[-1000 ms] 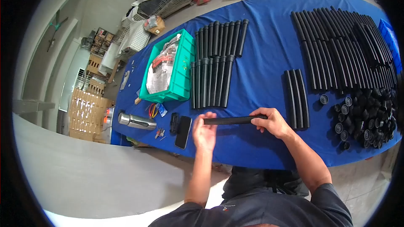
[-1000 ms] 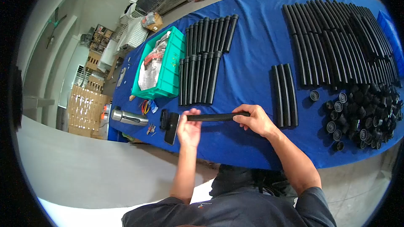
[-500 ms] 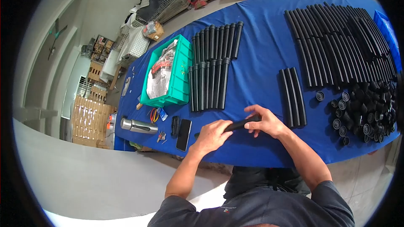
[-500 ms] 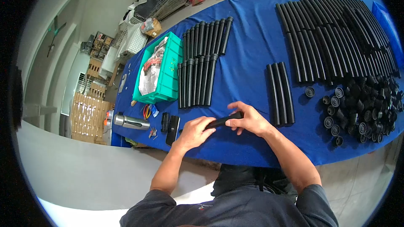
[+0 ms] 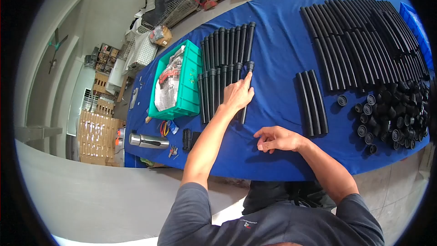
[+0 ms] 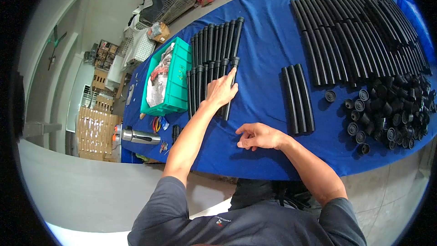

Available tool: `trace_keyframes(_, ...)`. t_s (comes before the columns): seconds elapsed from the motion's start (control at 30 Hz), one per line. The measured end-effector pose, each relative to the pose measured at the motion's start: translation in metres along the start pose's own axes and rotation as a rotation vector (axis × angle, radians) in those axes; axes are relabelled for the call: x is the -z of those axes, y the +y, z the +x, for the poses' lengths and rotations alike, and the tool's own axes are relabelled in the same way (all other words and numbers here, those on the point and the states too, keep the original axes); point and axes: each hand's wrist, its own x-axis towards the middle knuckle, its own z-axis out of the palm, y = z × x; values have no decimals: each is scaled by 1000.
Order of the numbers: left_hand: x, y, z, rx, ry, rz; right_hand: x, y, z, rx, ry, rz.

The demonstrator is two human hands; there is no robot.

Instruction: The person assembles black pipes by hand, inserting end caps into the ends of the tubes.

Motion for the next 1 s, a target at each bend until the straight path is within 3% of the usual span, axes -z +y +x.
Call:
trace_keyframes(0.6, -15, -6, 11, 203, -49, 76, -3, -1, 1, 6, 25, -89)
trace_keyframes(0.7, 0, 7, 14, 269, -134, 153, -3, -6, -1, -18, -2, -129)
trace_keyframes(0.77, 7, 20, 16, 281, -61, 121, -1, -4, -1, 3, 10, -181)
trace_keyframes(0.83, 4, 35, 18, 71, 207, -31, -1, -2, -1, 25, 16, -232)
trace_keyframes(0.97, 21, 128, 22, -317, 299, -369, -1, 4, 3, 40, 32, -291)
trace_keyframes(1.0, 26, 154, 23, -377, 234, -409, -3, 6, 2, 103, 87, -278)
